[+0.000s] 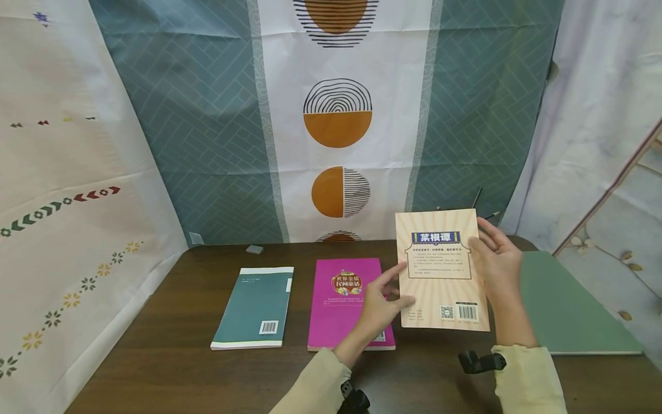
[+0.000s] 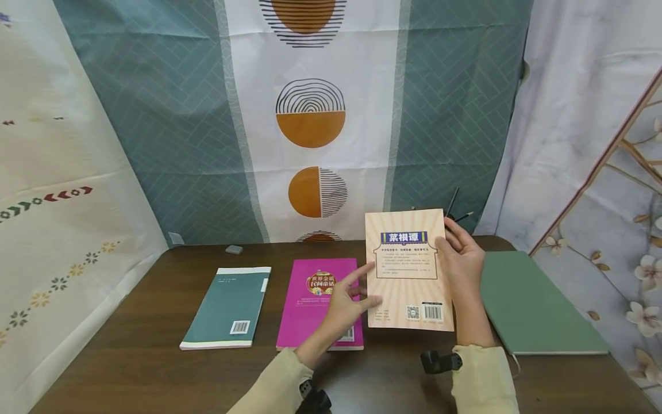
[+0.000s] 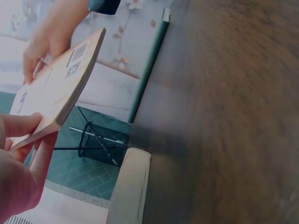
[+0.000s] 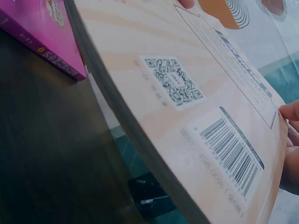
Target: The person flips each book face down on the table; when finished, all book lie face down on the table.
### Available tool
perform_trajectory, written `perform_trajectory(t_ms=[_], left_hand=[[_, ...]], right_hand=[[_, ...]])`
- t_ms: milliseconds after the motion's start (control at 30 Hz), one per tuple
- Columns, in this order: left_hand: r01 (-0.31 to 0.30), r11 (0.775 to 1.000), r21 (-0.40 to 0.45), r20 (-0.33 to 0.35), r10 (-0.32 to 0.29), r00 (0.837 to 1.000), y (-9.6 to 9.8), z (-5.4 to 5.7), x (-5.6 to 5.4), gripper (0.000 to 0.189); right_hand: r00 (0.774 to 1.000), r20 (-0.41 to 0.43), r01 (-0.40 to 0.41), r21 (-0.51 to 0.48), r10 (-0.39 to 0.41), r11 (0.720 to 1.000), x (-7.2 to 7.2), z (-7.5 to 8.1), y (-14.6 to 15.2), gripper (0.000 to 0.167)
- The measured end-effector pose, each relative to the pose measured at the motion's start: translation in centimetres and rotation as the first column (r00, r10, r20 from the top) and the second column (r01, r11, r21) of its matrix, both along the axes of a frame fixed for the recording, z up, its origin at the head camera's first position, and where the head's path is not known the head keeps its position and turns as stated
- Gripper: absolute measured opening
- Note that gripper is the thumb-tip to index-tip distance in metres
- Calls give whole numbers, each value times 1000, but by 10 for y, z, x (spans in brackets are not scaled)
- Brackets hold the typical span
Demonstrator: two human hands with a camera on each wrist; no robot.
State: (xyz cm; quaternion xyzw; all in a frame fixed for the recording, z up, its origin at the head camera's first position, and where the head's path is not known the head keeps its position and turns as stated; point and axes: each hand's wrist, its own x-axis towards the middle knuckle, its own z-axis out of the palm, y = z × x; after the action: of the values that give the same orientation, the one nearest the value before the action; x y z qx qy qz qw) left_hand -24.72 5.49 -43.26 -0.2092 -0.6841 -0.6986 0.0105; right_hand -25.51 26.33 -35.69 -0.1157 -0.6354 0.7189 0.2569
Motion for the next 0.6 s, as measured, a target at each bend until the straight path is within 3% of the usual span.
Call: perform_trajectory(t_ms=[267, 600], left_hand=[[-1, 1000, 2, 68, 1, 998, 2, -7, -2, 63], [-5, 1000, -3, 96, 6, 995, 3, -12, -2, 64]], right_hand=[[999, 53, 6, 33, -8, 999, -7, -12, 4, 48], [995, 100, 16, 70, -23, 997, -13, -24, 8, 48]])
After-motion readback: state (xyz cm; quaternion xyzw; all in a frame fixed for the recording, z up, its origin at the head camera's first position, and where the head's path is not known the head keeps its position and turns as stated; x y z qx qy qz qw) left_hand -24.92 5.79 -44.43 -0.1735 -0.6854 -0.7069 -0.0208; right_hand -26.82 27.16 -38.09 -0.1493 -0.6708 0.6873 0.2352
